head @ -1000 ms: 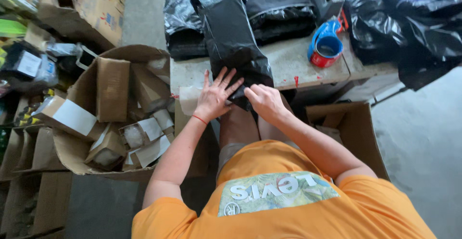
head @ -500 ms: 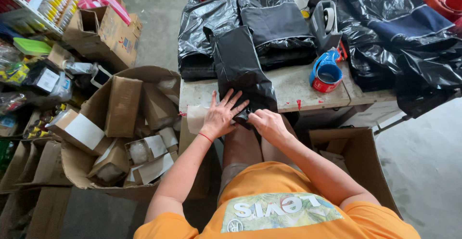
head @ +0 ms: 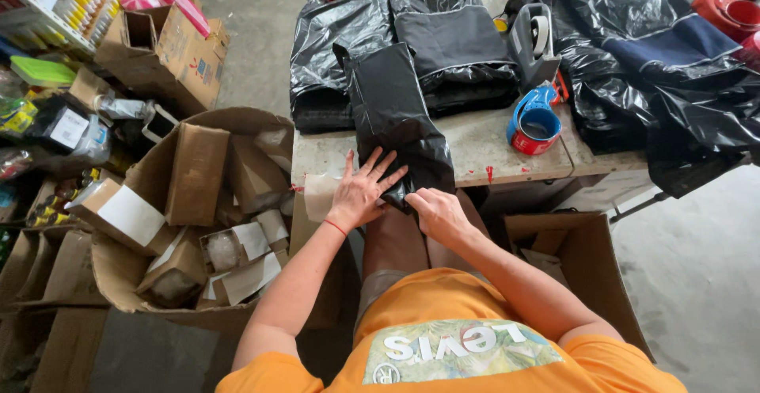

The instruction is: The person places cardboard boxes into black plastic mailer bags, seals the bags with adhesive strips or tape, and attaches shipping labels to the packages.

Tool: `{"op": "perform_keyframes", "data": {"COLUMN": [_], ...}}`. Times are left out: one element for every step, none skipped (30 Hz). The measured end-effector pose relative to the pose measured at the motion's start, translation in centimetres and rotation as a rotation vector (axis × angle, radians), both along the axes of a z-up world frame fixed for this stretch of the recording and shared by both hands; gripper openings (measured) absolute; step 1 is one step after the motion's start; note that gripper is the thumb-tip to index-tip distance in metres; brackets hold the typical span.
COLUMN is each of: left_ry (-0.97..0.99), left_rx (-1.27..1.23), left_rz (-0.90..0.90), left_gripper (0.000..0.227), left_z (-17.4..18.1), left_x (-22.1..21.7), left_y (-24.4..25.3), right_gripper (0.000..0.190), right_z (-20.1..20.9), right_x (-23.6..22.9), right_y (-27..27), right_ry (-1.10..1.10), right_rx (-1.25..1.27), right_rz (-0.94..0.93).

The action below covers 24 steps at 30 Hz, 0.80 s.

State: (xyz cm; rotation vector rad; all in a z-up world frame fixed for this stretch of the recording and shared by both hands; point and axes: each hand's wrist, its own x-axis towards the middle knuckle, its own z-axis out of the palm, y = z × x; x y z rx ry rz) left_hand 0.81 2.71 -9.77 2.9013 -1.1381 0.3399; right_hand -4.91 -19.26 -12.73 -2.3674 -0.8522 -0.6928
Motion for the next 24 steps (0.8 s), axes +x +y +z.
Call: {"op": "perform_keyframes", "data": {"left_ry": [-0.001, 0.006, 0.021, 0.028, 0.027, 0.026, 0.024, 0.042, 0.068, 0.075, 0.035, -0.005, -0.004, -0.055, -0.1, -0.092, 0.004, 0.101, 0.097, 0.073, 0.053, 0.054, -0.053, -0.163], "left_rx": [0.0, -0.021, -0.043, -0.043, -0.023, -0.002, -0.002, 0.008, 0.02, 0.022, -0.001, -0.024, -0.024, -0.016, -0.009, -0.009, -0.061, -0.112, -0.115, -0.27, -0.423, -0.421, -0.561, -0.7], "left_rz": [-0.001, -0.01, -0.017, -0.016, -0.009, -0.002, -0.009, -0.002, 0.005, 0.0, -0.015, -0.03, -0.034, -0.045, -0.052, -0.051, -0.052, -0.053, -0.053, -0.08, -0.107, -0.109, -0.062, -0.014], "left_gripper": [0.106, 0.105, 0.104, 0.104, 0.106, 0.107, 0.107, 0.107, 0.107, 0.107, 0.106, 0.105, 0.105, 0.105, 0.105, 0.105, 0.107, 0.11, 0.11, 0.111, 0.113, 0.113, 0.097, 0.081], "left_z": [0.1, 0.2, 0.1, 0.1, 0.2, 0.2, 0.3, 0.3, 0.1, -0.2, -0.3, -0.4, -0.3, -0.2, -0.1, 0.0, 0.3, 0.6, 0.7, 0.4, -0.1, -0.8, -1.6, -2.5], "left_x": [0.1, 0.2, -0.1, -0.3, -0.2, -0.1, 0.1, 0.3, 0.1, -0.1, 0.0, 0.2, 0.2, 0.3, -0.1, -0.5, -0.8, -1.1, -1.5, -2.4, -3.4, -4.3, -5.4, -5.9], "left_y": [0.0, 0.0, 0.0, 0.1, 0.1, 0.1, 0.0, 0.0, 0.0, 0.1, 0.1, 0.1, 0.1, 0.1, 0.1, 0.1, 0.0, -0.3, -0.8, -1.2, -1.6, -2.1, -2.8, -3.5], "right_gripper": [0.03, 0.03, 0.028, 0.026, 0.026, 0.025, 0.023, 0.023, 0.023, 0.023, 0.023, 0.022, 0.022, 0.022, 0.022, 0.023, 0.023, 0.025, 0.027, 0.027, 0.023, 0.019, 0.019, 0.017], "right_z": [0.0, 0.2, 0.3, 0.5, 0.7, 0.9, 1.1, 1.3, 1.4, 1.4, 1.4, 1.5, 1.6, 1.8, 1.9, 1.9, 2.0, 2.0, 2.2, 2.5, 2.7, 3.0, 3.4, 3.9], "right_x": [-0.1, -0.1, -0.4, -0.8, -1.1, -1.3, -1.4, -1.2, -1.3, -1.5, -1.6, -1.9, -2.1, -2.1, -2.2, -2.3, -2.2, -2.2, -1.9, -1.6, -1.6, -1.6, -1.6, -1.6], "right_y": [0.2, 0.3, 0.3, 0.4, 0.5, 0.6, 0.6, 0.6, 0.7, 0.7, 0.9, 1.0, 1.1, 1.1, 1.2, 1.2, 1.3, 1.4, 1.3, 1.0, 0.8, 0.6, 0.6, 0.6], "right_ry": [0.006, 0.006, -0.009, -0.025, -0.024, -0.035, -0.05, -0.052, -0.047, -0.042, -0.041, -0.033, -0.024, -0.023, -0.035, -0.048, -0.046, -0.03, -0.019, -0.023, -0.013, -0.002, 0.004, 0.017], "right_rx": [0.008, 0.008, 0.023, 0.038, 0.039, 0.066, 0.092, 0.092, 0.101, 0.109, 0.11, 0.128, 0.145, 0.146, 0.17, 0.193, 0.193, 0.199, 0.202, 0.2, 0.201, 0.203, 0.205, 0.161], "right_rz": [-0.039, -0.04, -0.065, -0.09, -0.092, -0.087, -0.085, -0.091, -0.077, -0.064, -0.068, -0.069, -0.071, -0.075, -0.079, -0.082, -0.083, -0.104, -0.123, -0.122, -0.105, -0.088, -0.086, -0.11]}}
